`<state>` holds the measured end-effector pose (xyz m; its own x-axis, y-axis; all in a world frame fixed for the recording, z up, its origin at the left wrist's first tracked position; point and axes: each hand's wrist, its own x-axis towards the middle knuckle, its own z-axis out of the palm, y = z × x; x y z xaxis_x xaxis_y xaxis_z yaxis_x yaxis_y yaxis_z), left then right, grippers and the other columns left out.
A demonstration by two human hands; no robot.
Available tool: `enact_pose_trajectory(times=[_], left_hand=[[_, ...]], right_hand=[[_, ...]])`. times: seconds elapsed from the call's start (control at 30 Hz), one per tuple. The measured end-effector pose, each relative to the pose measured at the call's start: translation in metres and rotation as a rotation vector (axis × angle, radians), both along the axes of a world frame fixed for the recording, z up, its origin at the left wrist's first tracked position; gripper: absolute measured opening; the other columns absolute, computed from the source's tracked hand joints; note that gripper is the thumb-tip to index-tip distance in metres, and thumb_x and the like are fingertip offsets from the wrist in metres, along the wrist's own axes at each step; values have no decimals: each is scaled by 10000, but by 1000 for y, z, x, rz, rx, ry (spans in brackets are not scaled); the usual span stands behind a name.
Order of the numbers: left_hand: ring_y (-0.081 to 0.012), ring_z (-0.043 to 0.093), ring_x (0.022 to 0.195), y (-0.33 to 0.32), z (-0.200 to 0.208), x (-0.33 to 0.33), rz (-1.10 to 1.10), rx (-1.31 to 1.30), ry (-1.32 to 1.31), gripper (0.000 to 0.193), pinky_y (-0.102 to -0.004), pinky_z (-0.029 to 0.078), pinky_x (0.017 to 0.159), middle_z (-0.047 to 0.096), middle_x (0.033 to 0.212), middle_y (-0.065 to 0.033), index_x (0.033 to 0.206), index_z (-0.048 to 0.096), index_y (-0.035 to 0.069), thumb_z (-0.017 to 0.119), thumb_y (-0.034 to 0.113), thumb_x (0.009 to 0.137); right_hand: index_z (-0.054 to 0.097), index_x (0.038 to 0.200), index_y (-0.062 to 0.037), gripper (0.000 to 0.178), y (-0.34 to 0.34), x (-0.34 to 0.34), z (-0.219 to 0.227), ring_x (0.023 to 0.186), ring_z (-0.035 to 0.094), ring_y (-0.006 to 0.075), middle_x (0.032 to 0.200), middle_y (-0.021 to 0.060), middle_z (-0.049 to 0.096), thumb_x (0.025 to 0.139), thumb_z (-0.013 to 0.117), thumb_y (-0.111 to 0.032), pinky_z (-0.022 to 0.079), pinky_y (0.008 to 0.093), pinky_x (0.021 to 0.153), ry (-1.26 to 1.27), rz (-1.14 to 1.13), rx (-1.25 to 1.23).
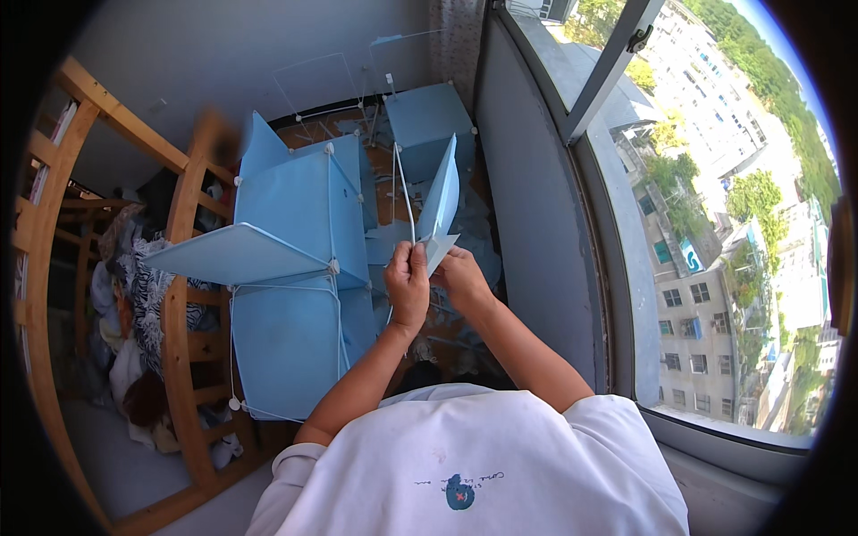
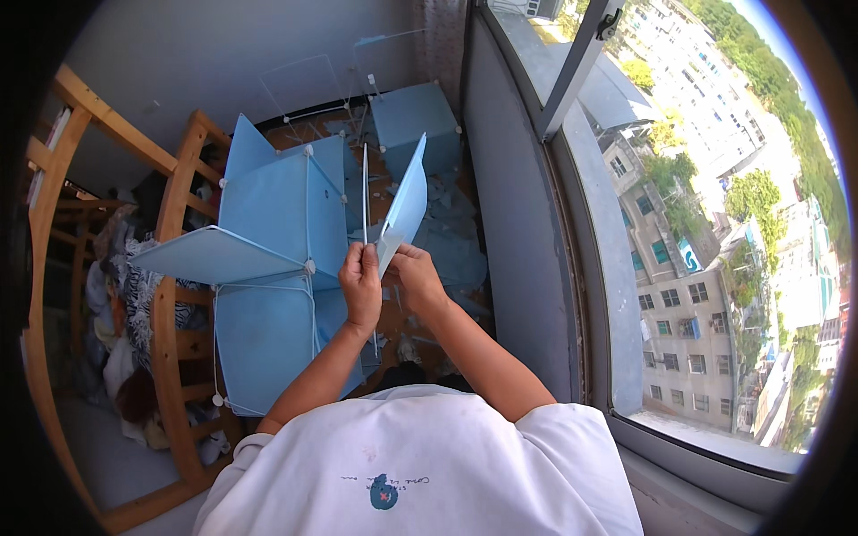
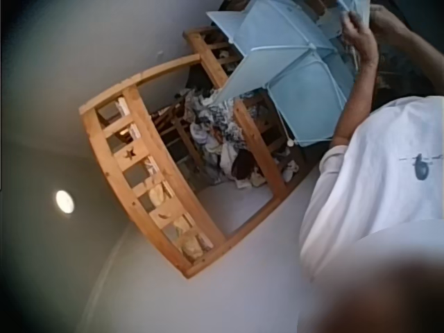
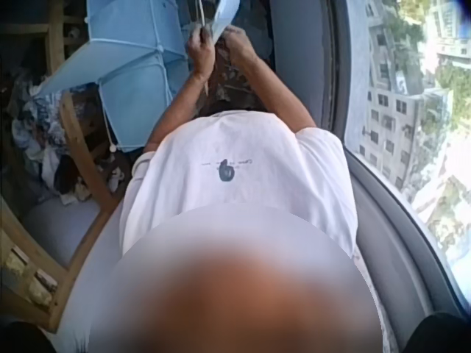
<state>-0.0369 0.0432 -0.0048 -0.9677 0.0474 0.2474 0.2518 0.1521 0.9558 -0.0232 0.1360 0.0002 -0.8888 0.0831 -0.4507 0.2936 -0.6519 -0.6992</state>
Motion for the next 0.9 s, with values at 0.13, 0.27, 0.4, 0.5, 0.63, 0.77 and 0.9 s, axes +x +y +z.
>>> enact_pose_trajectory(times=[0.13,0.27,0.4,0.5,0.63,0.77,0.9], left_hand=[[-158,431,537,1,-1,-2,97,-31,49,269,-310,373,515,485,596,-98,749,480,16,490,217,928],[-150,415,533,1,-12,1,21,-123,-18,286,-309,358,515,466,583,-88,746,486,18,500,243,922],[-123,423,568,1,-26,-9,-69,69,-173,345,-289,347,534,474,598,-51,765,511,8,477,307,934],[-110,451,617,-1,-16,-29,-246,200,-542,374,-275,362,569,492,648,6,765,558,56,479,386,923],[-117,492,716,0,4,-45,-403,406,-909,343,-285,401,679,532,763,-1,827,594,68,589,410,853],[-130,511,789,1,3,-54,-512,472,-1027,250,-292,397,763,560,811,-26,860,601,53,648,294,814],[-126,528,761,6,9,-63,-584,264,-1058,158,-289,423,700,567,804,-38,849,589,38,628,182,797]], right_hand=[[597,962,12,302,7,5,2,735,568,143,847,61,609,893,517,-271,459,258,609,82,-52,-101],[614,919,1,309,23,5,5,598,554,139,674,84,596,871,564,-301,423,290,515,293,66,712],[594,767,1,273,34,-2,15,438,510,245,512,144,521,839,605,-261,389,341,457,402,132,1257],[549,694,-9,261,33,1,16,498,537,312,569,153,558,849,585,-216,406,362,476,433,183,1338],[563,752,9,215,28,2,14,486,509,269,595,165,529,864,576,-174,395,329,483,529,146,1317],[568,788,8,166,29,3,12,567,563,337,662,180,577,854,567,-145,422,371,507,583,95,1381],[551,753,2,188,27,8,10,552,559,322,649,155,580,853,568,-156,424,369,503,592,82,1426]])
